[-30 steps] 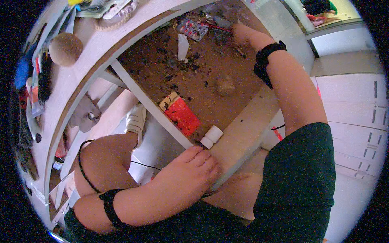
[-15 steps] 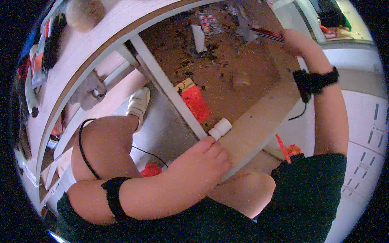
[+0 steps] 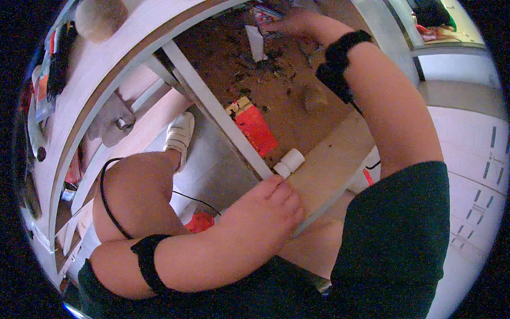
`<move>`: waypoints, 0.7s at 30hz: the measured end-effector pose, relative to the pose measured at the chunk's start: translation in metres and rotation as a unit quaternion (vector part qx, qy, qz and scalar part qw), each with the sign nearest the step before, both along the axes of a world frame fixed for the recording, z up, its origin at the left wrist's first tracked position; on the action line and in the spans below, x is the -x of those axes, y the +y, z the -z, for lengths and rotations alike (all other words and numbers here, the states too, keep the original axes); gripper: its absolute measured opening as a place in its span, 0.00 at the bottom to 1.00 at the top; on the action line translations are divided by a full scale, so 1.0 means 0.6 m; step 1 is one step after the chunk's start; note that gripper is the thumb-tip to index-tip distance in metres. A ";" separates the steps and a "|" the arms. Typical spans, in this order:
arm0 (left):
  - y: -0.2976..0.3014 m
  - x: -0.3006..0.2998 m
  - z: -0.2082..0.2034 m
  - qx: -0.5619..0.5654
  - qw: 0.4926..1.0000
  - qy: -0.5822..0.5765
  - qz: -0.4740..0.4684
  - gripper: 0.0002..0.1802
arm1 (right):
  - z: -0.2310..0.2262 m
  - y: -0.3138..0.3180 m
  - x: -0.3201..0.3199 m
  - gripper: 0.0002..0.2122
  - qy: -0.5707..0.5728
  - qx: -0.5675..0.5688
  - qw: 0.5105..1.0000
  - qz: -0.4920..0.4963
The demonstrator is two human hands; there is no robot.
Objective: The person removes various items including stickers and a small case from a wooden drawer, wipes the interior of the drawer with a cloth, and picks out small pieces of debris by hand.
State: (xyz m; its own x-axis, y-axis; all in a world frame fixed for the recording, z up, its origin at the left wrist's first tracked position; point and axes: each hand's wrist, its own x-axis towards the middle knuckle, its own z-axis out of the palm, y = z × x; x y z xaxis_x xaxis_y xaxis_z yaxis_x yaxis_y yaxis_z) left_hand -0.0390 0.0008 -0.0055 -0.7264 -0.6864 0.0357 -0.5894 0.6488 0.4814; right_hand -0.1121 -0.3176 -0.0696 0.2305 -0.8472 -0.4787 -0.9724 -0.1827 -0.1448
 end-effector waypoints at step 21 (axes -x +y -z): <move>-0.100 -0.160 -0.055 -0.143 0.839 0.321 -0.415 0.05 | -0.127 0.218 0.014 0.16 -0.055 -0.280 0.956 -0.067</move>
